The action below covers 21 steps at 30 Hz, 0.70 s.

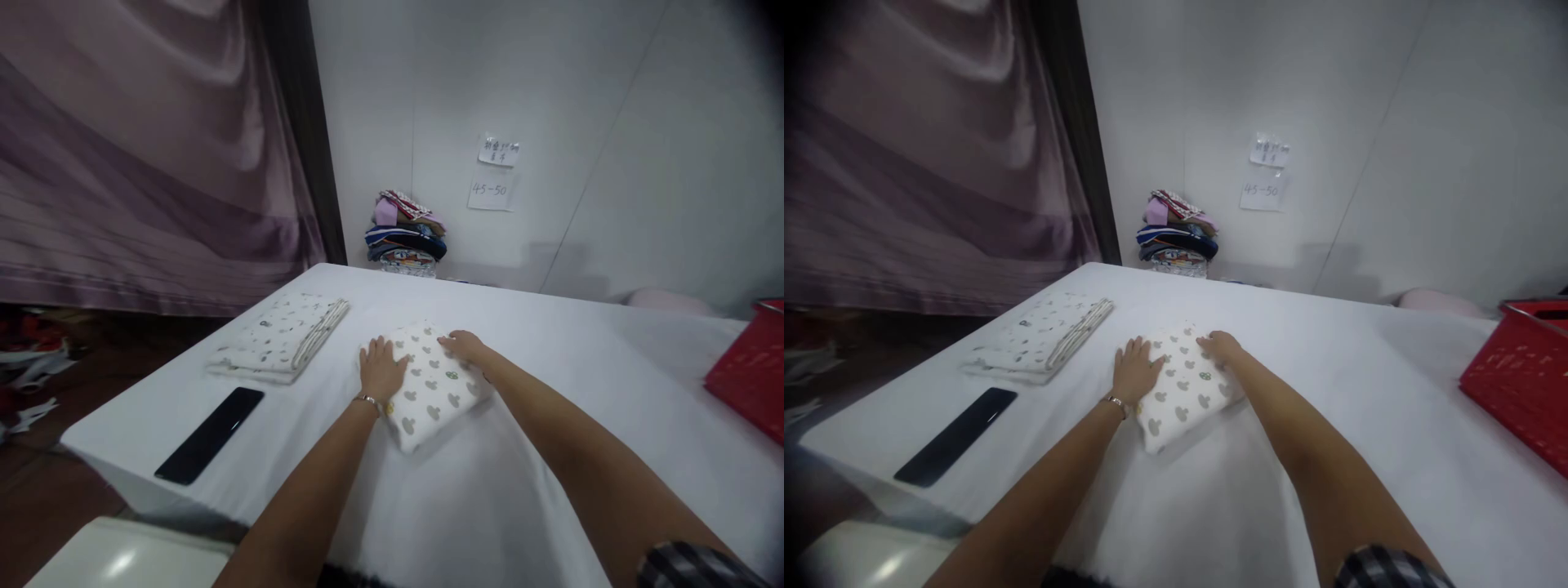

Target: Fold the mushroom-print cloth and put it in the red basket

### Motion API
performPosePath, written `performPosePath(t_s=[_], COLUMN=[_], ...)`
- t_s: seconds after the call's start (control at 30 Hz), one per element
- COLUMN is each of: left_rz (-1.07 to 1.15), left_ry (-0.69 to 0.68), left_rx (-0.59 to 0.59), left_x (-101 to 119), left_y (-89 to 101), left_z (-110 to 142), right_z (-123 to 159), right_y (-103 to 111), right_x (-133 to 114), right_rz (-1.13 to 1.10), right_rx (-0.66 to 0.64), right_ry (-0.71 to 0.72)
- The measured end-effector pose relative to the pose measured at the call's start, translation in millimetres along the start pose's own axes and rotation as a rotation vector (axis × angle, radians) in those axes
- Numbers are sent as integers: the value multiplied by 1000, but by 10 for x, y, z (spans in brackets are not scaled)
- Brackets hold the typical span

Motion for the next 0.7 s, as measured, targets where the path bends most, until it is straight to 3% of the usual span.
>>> performPosePath(t_s=[0.17, 0.43, 0.57, 0.7], left_rz=[29, 78, 27, 130], left_ry=[120, 101, 189, 414], left_rx=[25, 17, 65, 63], left_x=[-250, -265, -399, -624], left_y=[-101, -89, 61, 257], left_z=[6, -22, -38, -137], right_z=[-43, -37, 104, 482], right_y=[-159, -102, 54, 185], right_x=[1, 104, 156, 332], right_rz=[137, 130, 84, 49], right_rx=[77, 13, -18, -15], right_ry=[-6, -20, -31, -62])
Point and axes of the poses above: each hand's wrist, its own z-axis away from the middle knuckle, its own y-axis out of the back of the hand, x = y × z, the point moved 4 cm from there along -z, towards the middle knuckle, and after that the axes turned 12 degrees about y, right-handed, at the moved point
